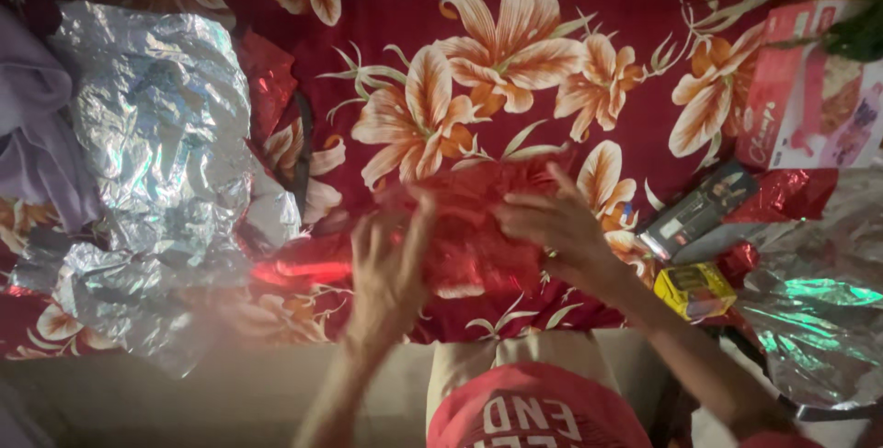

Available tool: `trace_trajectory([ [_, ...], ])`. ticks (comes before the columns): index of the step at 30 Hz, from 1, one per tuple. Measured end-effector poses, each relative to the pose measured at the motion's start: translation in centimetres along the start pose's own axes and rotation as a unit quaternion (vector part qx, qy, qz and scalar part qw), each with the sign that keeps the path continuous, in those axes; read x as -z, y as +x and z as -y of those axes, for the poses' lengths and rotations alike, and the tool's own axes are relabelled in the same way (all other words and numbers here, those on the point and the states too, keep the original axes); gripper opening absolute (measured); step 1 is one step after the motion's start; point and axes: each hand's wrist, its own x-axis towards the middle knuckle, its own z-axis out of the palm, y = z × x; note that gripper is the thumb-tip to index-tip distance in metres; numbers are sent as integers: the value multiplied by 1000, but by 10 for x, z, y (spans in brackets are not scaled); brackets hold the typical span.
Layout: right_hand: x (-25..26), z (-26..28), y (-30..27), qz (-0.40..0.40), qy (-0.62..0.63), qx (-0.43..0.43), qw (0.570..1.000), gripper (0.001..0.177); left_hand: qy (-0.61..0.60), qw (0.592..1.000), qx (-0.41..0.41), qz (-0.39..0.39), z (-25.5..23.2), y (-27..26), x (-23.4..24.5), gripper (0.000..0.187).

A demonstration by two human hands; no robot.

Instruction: The person wraps a small rectangular box with red metallic wrapping paper on a floral tablecloth. They fold the paper edges, crease the sides, and smooth the surface to form a neat package. The wrapped gift is set aside, and the person then handles a silver sheet and a small pink box.

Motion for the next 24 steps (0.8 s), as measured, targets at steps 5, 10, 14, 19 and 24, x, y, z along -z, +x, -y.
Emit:
trace_trajectory([
  [5, -12, -30, -74, 28, -128, 156, 979, 48, -3, 988, -29, -151, -56, -54, -89, 47],
  [10, -89, -122, -154, 153, -257, 154, 942, 52, -19, 999, 36, -8, -68, -97, -198, 57],
  [14, -110, -161, -205, 214, -329, 183, 901, 55, -124, 990, 73, 10, -80, -105, -227, 69],
  [19, -120, -159, -214, 96, -22, -81, 992, 44, -236, 961, 141, -3, -73, -56, -215, 62],
  [24, -103, -137, -173, -251, 200, -387, 865, 36, -361, 925, 100, -56, -53, 25, -214, 67],
])
